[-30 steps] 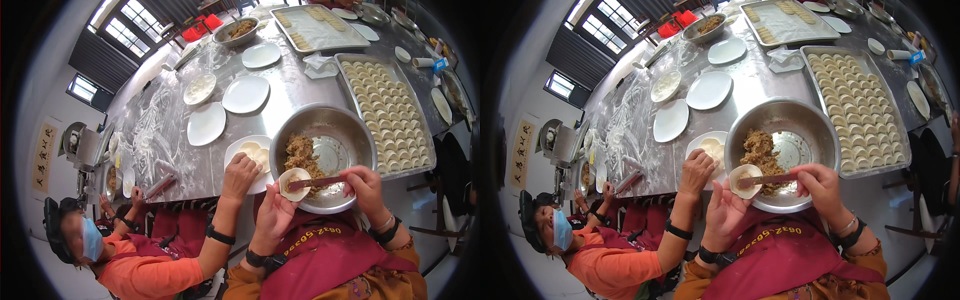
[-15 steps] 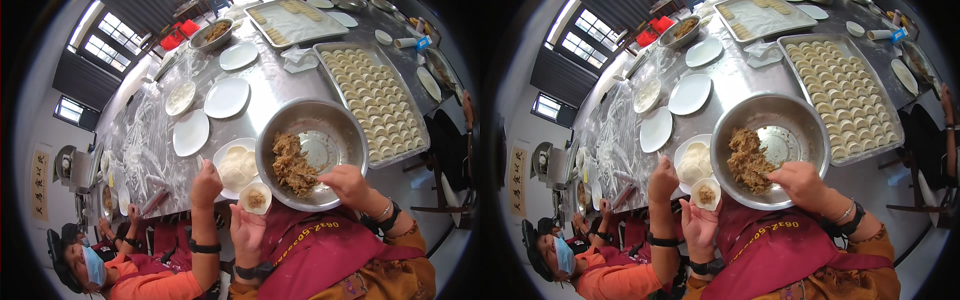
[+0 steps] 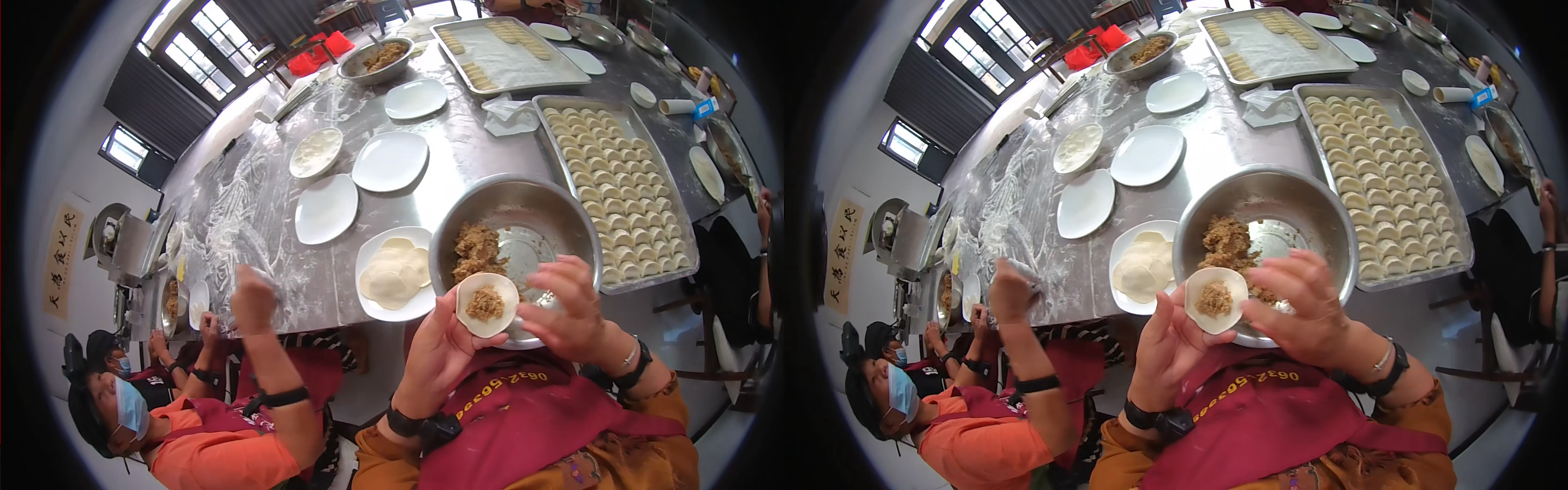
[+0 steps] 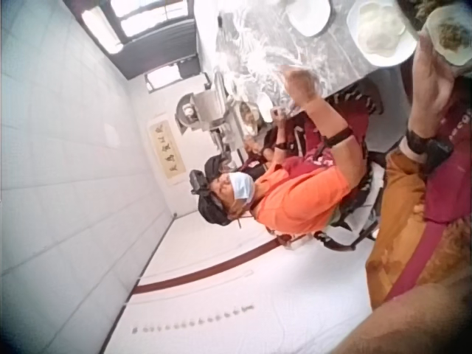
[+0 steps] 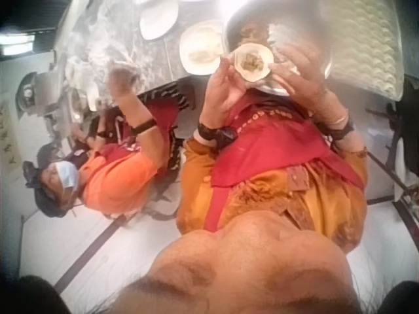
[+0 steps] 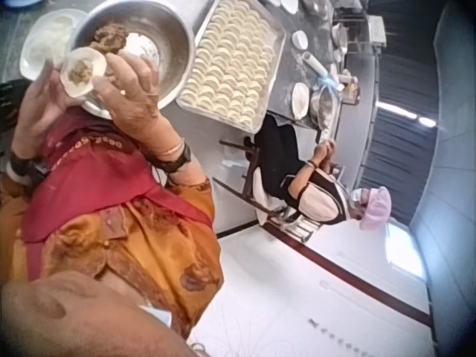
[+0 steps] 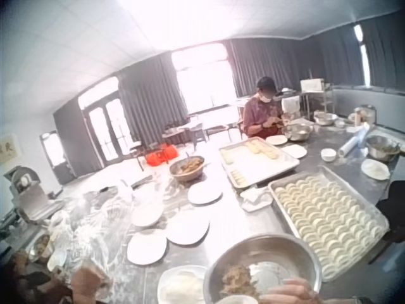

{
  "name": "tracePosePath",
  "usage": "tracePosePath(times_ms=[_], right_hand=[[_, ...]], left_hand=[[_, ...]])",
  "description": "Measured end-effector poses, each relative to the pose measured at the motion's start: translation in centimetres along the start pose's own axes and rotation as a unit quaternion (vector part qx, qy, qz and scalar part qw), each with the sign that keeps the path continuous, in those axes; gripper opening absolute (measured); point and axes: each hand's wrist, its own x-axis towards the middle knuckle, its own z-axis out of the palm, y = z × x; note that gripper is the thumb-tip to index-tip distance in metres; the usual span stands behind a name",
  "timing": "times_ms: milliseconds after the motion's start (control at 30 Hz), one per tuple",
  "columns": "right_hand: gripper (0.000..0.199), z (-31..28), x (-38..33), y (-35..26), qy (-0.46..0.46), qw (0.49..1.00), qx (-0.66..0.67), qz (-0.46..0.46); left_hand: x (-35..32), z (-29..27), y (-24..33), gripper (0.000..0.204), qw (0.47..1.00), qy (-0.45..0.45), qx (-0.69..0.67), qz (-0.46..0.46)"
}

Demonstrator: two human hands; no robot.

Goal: The recorder is shown making dumplings by hand at a table with other people.

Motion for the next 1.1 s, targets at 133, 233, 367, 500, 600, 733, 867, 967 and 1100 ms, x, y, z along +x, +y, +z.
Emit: tracePosePath(times_ms=[133, 233, 367, 500, 600, 733, 867, 967, 1100], right_hand=[[0.014, 1.3, -0.5, 0.0, -0.013, 0.996, 0.017, -0.084], [0.011, 1.5, 0.3, -0.2, -0.016, 0.996, 0.075, -0.049], [0.013, 2.1, 1.3, 0.1, -0.035, 0.967, 0.223, 0.115], [0.011, 3.0, 1.2, 0.5, -0.045, 0.923, 0.321, 0.207], [0.009, 3.7, 0.9, 0.7, -0.033, 0.915, 0.331, 0.228], [0.009, 4.4, 0.2, 0.7, 0.002, 0.910, 0.332, 0.250], [0.017, 3.8, 0.7, 0.2, 0.020, 0.878, 0.386, 0.282], [0.037, 2.4, 0.7, 0.8, 0.090, 0.892, 0.351, 0.270], [0.020, 2.8, 0.0, 0.7, 0.015, 0.928, 0.256, 0.271]], left_hand=[[0.3, 1.1, -1.0, 0.068, 0.999, -0.012, 0.004, -0.039], [0.3, 1.0, -1.5, 0.061, 0.999, 0.003, 0.027, -0.029], [0.0, 0.6, -2.2, 0.053, 0.995, 0.020, 0.098, -0.018], [0.3, 1.2, -2.1, 0.052, 0.984, 0.055, 0.168, -0.009], [0.5, 1.5, -2.2, 0.046, 0.975, 0.078, 0.210, -0.008], [0.8, 1.3, -2.7, 0.039, 0.974, 0.111, 0.199, -0.009], [1.0, 1.6, -2.2, 0.032, 0.975, 0.145, 0.171, 0.005], [0.4, 1.7, -1.6, 0.033, 0.975, 0.117, 0.171, 0.081], [0.2, 2.1, -1.1, 0.035, 0.950, 0.088, 0.231, 0.192]])
